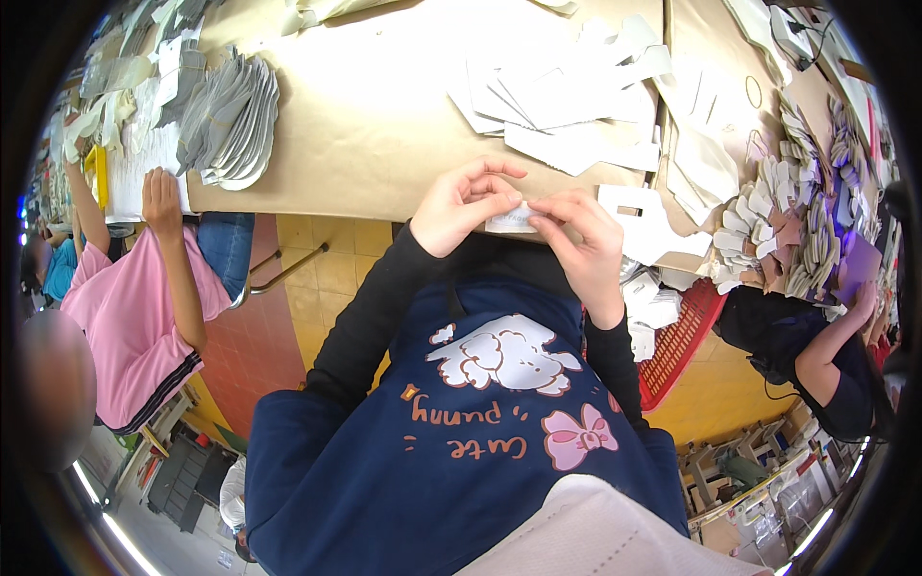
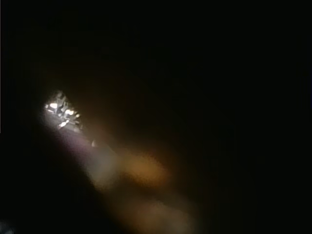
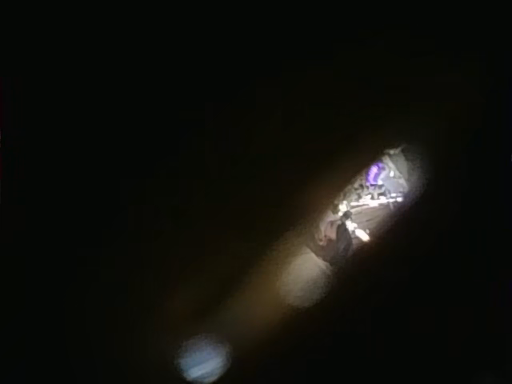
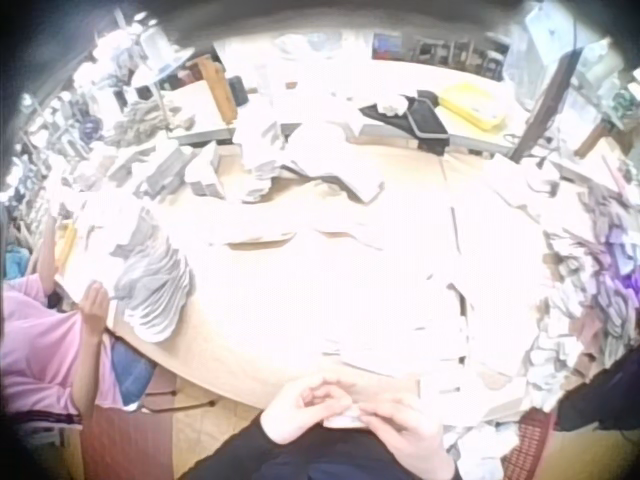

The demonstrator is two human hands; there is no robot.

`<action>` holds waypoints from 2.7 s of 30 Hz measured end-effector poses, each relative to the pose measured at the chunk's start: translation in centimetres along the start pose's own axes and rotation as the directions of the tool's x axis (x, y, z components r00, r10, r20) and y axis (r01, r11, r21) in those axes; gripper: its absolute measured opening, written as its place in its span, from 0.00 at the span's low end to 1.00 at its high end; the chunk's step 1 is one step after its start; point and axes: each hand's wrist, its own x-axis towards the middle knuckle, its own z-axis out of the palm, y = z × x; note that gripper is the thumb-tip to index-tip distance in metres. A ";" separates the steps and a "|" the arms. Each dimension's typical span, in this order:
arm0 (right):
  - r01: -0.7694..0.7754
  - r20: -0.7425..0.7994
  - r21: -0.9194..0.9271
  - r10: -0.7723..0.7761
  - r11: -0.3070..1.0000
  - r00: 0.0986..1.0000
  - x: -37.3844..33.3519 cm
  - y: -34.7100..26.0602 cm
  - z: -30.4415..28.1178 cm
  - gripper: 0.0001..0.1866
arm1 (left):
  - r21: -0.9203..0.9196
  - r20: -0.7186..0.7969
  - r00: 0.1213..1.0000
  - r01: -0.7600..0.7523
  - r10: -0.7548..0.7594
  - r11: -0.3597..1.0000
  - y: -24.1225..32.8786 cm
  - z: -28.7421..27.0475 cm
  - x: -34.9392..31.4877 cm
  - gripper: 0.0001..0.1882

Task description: The person repeatedly picks up white fabric face masks from a pile on the table, folds them by hand, and places them into a neat stack. The process is continuous and repetitive throughout the clip.

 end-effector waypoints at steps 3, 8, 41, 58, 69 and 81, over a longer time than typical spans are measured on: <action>0.034 0.010 -0.002 -0.034 0.999 0.999 -0.2 0.1 0.1 0.11 | -0.042 -0.015 1.000 0.001 -0.002 0.999 -0.2 0.3 0.3 0.19; 0.067 -0.033 -0.036 -0.068 0.997 0.997 -0.3 0.5 0.3 0.12 | -0.176 -0.011 0.999 0.039 -0.042 0.984 -0.6 0.2 0.7 0.23; 0.368 -0.116 -0.455 -0.464 0.811 0.878 -0.2 1.0 0.3 0.12 | -0.242 -0.062 0.994 0.069 -0.086 0.968 -0.3 1.3 0.3 0.24; 0.495 0.135 -0.509 -0.503 0.704 0.854 -0.3 1.7 -0.2 0.12 | 0.045 -0.194 0.977 -0.084 0.091 0.995 -0.3 1.3 0.7 0.20; 0.420 0.027 -0.498 -0.471 0.758 0.882 -0.5 2.2 0.1 0.13 | 0.154 -0.054 0.998 -0.032 0.040 0.987 0.5 0.9 1.0 0.17; 0.491 0.151 -0.452 -0.479 0.745 0.865 -1.2 1.9 -0.4 0.12 | 0.490 -0.100 0.969 -0.151 0.227 0.858 -0.4 1.2 1.8 0.13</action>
